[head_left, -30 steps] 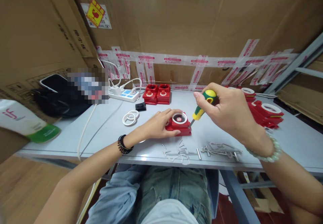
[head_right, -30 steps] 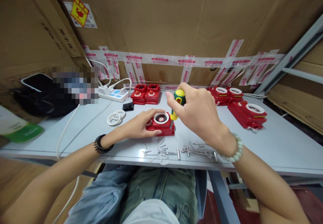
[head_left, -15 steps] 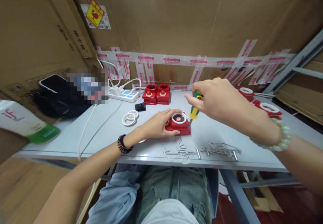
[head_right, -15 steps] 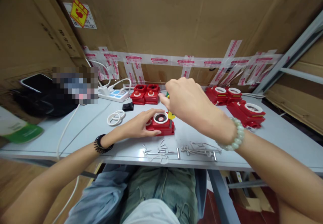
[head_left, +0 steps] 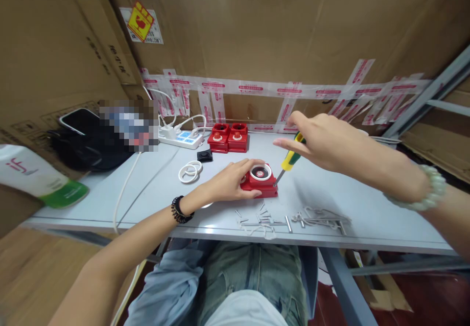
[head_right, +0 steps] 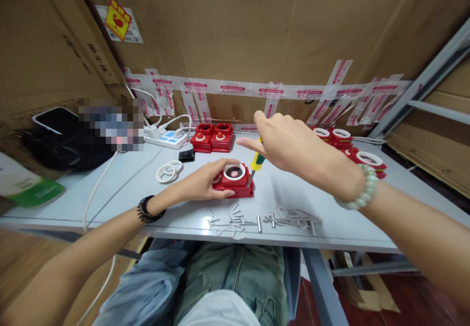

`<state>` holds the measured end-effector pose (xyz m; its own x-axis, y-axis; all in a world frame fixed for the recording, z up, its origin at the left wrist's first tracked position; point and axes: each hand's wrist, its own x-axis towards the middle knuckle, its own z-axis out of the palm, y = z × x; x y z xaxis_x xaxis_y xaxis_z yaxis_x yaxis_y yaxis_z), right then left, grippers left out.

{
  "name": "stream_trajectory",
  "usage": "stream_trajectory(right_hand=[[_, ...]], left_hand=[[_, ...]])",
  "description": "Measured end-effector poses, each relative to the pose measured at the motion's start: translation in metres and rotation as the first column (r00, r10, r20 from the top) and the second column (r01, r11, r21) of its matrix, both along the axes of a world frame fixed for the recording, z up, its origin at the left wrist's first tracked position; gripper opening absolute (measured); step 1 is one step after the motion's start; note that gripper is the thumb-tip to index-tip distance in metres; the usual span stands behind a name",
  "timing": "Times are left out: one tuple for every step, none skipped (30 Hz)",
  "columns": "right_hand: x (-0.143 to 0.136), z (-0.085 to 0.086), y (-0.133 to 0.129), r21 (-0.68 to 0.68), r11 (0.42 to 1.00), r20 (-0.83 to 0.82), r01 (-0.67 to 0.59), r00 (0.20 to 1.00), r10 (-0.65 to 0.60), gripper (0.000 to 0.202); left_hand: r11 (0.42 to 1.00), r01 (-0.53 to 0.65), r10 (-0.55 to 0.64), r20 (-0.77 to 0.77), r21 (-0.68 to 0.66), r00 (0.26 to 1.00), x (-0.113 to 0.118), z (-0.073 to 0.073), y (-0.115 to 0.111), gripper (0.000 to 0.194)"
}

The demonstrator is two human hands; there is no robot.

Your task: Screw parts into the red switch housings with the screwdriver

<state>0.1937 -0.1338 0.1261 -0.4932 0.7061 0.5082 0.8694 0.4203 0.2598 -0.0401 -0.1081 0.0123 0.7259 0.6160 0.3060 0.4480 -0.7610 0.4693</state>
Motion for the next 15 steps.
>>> stream_trajectory(right_hand=[[-0.003, -0.003, 0.002, 0.089, 0.995, 0.008, 0.041, 0.999, -0.042, 0.055], [-0.005, -0.004, 0.004, 0.156, 0.986, 0.013, 0.062, 0.998, -0.065, 0.057], [-0.007, -0.004, 0.005, 0.19, 0.98, 0.021, 0.066, 0.997, -0.072, 0.059], [-0.008, -0.004, 0.006, 0.194, 0.979, 0.033, 0.06, 0.997, -0.068, 0.059], [-0.009, -0.002, 0.006, 0.175, 0.983, 0.048, 0.048, 0.997, -0.057, 0.056], [-0.009, 0.0, 0.006, 0.139, 0.99, 0.062, 0.029, 0.997, -0.038, 0.051], [-0.01, 0.003, 0.004, 0.089, 0.996, 0.071, 0.0, 0.997, -0.006, 0.044], [-0.01, 0.007, 0.002, 0.021, 0.999, 0.069, -0.043, 0.997, 0.042, 0.035], [-0.011, 0.01, -0.002, -0.066, 0.993, 0.055, -0.097, 0.993, 0.101, 0.03], [-0.011, 0.014, -0.006, -0.162, 0.974, 0.028, -0.158, 0.986, 0.165, 0.03], [-0.012, 0.017, -0.011, -0.251, 0.942, -0.007, -0.222, 0.974, 0.228, 0.033], [-0.013, 0.02, -0.015, -0.323, 0.906, -0.041, -0.275, 0.96, 0.277, 0.034], [-0.014, 0.021, -0.019, -0.37, 0.875, -0.069, -0.311, 0.949, 0.308, 0.036], [-0.015, 0.021, -0.022, -0.396, 0.86, -0.083, -0.322, 0.945, 0.316, 0.037], [-0.015, 0.02, -0.022, -0.393, 0.866, -0.085, -0.307, 0.951, 0.299, 0.038]], left_hand=[[1.0, 0.003, -0.003, 0.002, 0.001, 1.0, 0.0, -0.001, 0.0, 0.067], [1.0, 0.005, -0.005, 0.002, 0.003, 1.0, 0.0, -0.001, 0.001, 0.068], [1.0, 0.005, -0.005, 0.0, 0.006, 1.0, 0.0, -0.001, 0.001, 0.068], [1.0, 0.005, -0.005, -0.003, 0.009, 1.0, 0.0, -0.001, 0.001, 0.067], [1.0, 0.004, -0.004, -0.006, 0.012, 1.0, 0.0, -0.001, 0.001, 0.067], [1.0, 0.003, -0.003, -0.008, 0.014, 1.0, 0.0, 0.0, 0.001, 0.066], [1.0, 0.004, -0.004, -0.009, 0.014, 1.0, 0.0, 0.001, 0.0, 0.066], [1.0, 0.005, -0.005, -0.01, 0.012, 1.0, 0.001, 0.001, 0.0, 0.066], [1.0, 0.005, -0.005, -0.01, 0.009, 1.0, 0.001, 0.002, 0.0, 0.066], [1.0, 0.005, -0.005, -0.01, 0.004, 1.0, 0.001, 0.002, 0.0, 0.067], [1.0, 0.005, -0.005, -0.011, 0.0, 1.0, 0.001, 0.003, 0.0, 0.067], [1.0, 0.005, -0.005, -0.013, -0.003, 1.0, 0.001, 0.003, 0.0, 0.068], [1.0, 0.006, -0.006, -0.016, -0.005, 1.0, 0.001, 0.003, 0.0, 0.069], [1.0, 0.008, -0.008, -0.016, -0.004, 1.0, 0.001, 0.003, 0.0, 0.069], [1.0, 0.01, -0.01, -0.013, -0.002, 1.0, 0.001, 0.002, 0.0, 0.07]])
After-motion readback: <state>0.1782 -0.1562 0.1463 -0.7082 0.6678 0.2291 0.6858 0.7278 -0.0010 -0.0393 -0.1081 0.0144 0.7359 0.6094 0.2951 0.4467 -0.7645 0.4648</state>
